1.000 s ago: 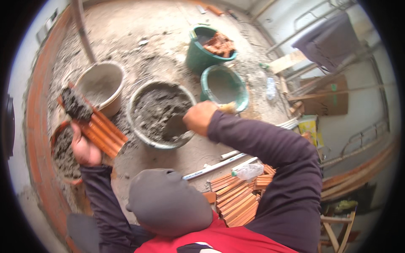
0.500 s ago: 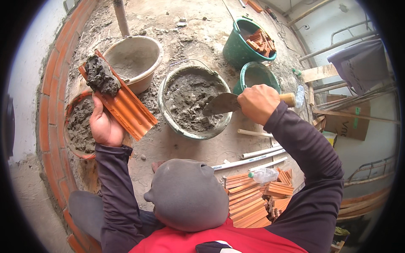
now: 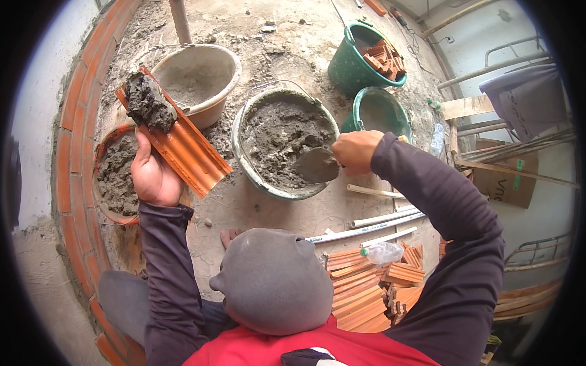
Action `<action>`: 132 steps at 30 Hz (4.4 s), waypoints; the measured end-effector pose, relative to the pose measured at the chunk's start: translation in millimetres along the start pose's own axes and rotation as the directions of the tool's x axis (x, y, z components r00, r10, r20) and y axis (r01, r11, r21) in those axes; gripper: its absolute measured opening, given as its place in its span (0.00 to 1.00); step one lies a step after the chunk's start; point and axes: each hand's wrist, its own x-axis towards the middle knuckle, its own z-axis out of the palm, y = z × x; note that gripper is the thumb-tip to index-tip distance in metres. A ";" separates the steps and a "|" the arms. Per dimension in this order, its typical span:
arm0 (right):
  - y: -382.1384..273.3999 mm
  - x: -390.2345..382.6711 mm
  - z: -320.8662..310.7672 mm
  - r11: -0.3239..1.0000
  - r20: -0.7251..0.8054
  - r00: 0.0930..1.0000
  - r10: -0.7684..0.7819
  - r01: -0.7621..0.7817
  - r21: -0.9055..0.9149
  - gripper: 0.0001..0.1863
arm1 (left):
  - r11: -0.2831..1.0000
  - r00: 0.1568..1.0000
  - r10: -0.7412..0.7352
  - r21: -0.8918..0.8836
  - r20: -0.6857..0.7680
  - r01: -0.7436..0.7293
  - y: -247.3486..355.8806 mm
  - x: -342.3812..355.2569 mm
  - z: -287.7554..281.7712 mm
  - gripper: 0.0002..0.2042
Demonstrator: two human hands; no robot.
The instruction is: The person applies mortar to a tile using a trowel and places it onto the lower section of a wall.
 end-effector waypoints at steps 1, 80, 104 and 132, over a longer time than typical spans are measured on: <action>1.4 8.6 -0.7 0.999 0.015 0.998 -0.054 0.054 -0.004 0.10 | 1.000 1.000 0.009 -0.017 -0.006 -0.009 1.1 0.0 1.1 0.22; -161.1 -107.4 60.7 0.772 -0.597 0.705 0.383 0.111 0.626 0.23 | 0.981 0.987 -0.127 -0.134 0.094 0.139 -106.9 -30.6 31.6 0.20; -158.7 -85.3 80.8 0.583 -0.643 0.574 0.506 0.321 0.746 0.15 | 0.947 0.954 -0.274 -0.139 0.119 0.289 -70.2 -24.2 58.2 0.19; -105.9 -67.4 86.0 0.533 -0.694 0.509 0.509 0.446 0.719 0.12 | 0.865 0.843 -0.483 -0.022 0.237 0.502 -37.7 -10.8 62.4 0.25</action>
